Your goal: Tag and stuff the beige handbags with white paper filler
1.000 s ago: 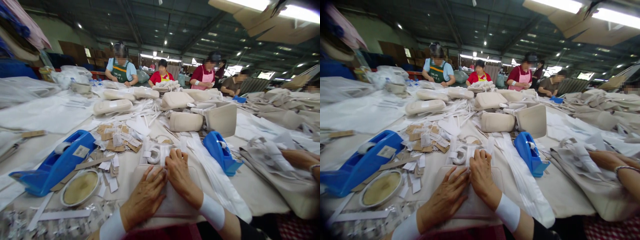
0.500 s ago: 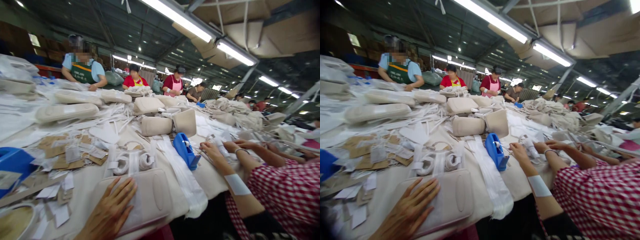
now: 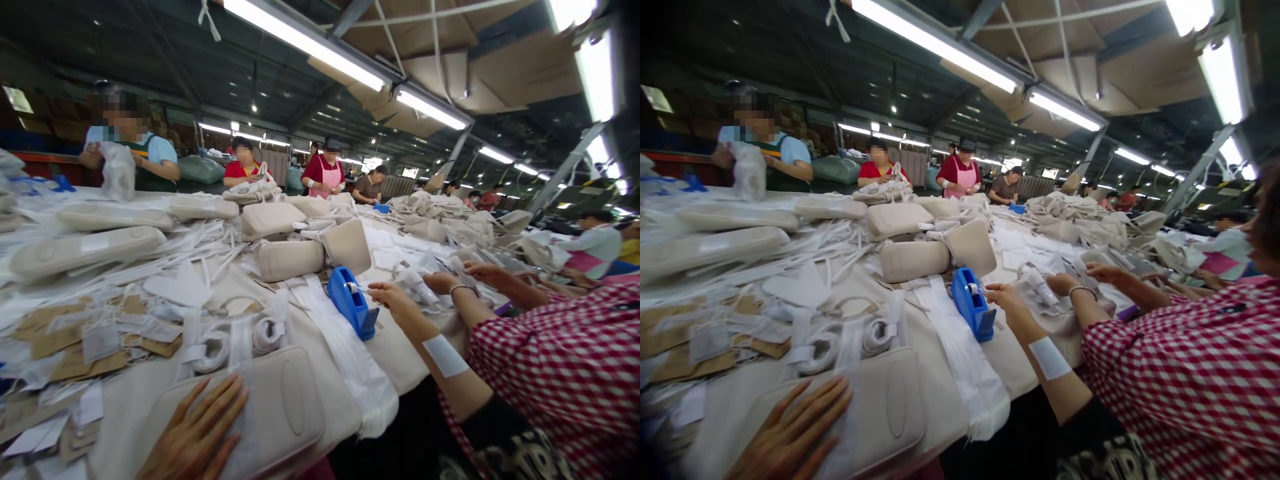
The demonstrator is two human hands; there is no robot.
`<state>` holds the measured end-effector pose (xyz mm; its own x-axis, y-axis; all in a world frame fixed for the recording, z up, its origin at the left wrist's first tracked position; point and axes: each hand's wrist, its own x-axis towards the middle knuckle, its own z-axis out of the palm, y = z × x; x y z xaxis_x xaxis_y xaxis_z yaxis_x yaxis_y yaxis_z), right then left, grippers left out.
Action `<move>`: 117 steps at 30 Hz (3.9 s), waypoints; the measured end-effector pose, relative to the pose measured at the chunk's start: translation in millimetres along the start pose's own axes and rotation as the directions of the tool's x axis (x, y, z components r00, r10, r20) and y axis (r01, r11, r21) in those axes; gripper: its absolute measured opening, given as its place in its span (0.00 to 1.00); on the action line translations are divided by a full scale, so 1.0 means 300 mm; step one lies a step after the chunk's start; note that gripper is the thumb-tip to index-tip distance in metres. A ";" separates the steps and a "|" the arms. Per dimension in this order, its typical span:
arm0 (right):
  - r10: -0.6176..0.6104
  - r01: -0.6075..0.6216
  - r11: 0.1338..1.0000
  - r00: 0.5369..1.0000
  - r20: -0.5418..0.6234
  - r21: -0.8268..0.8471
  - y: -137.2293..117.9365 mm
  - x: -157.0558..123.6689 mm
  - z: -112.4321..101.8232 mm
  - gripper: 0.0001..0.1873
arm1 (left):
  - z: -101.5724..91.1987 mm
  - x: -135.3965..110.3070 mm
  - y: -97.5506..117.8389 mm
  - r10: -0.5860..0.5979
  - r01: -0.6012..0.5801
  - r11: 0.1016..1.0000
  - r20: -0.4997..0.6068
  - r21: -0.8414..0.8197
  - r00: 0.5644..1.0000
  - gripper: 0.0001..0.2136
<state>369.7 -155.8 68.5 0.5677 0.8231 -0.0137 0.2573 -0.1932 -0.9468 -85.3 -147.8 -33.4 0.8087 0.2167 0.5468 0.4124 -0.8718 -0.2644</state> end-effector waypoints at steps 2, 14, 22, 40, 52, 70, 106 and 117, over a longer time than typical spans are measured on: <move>-0.032 0.034 0.998 0.999 -0.042 0.052 0.004 -0.059 -0.034 0.21 | 0.002 0.003 -0.002 0.006 -0.006 1.000 -0.009 -0.009 1.000 0.24; 0.045 -0.034 0.998 0.975 -0.215 0.056 0.324 -0.217 0.024 0.24 | 0.013 -0.006 0.002 -0.053 0.055 0.996 0.031 -0.073 0.998 0.24; -0.164 0.063 0.918 0.960 -0.229 -0.391 0.207 -0.294 -0.066 0.05 | -0.027 0.004 0.023 -0.101 0.105 0.991 0.051 -0.080 0.994 0.23; -0.004 0.996 0.074 0.056 0.998 -0.056 -0.322 -0.344 0.803 0.10 | -0.083 0.023 0.081 -0.357 0.376 0.883 0.116 -0.283 0.927 0.20; -0.128 0.988 -0.132 0.060 0.990 -0.077 -0.291 -0.386 0.846 0.10 | -0.087 0.017 0.067 -0.323 0.372 0.877 0.198 -0.304 0.925 0.20; -0.269 0.957 -0.146 0.204 0.941 -0.249 -0.252 -0.294 0.871 0.16 | -0.092 0.035 0.068 -0.311 0.382 0.877 0.262 -0.292 0.914 0.19; 0.057 -0.057 0.998 0.997 0.044 -0.011 0.069 0.062 0.036 0.08 | 0.000 0.027 -0.006 -0.002 -0.005 0.997 0.085 0.081 0.996 0.29; 0.036 -0.022 0.989 0.995 -0.094 0.147 0.113 -0.168 -0.036 0.17 | 0.007 0.018 0.003 -0.055 0.055 0.998 0.091 0.009 0.994 0.27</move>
<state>358.2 -209.8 40.6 0.6476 0.7618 -0.0173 0.1271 -0.1303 -0.9833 -79.7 -146.4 -32.5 0.8196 0.3038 0.4857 0.4599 -0.8544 -0.2416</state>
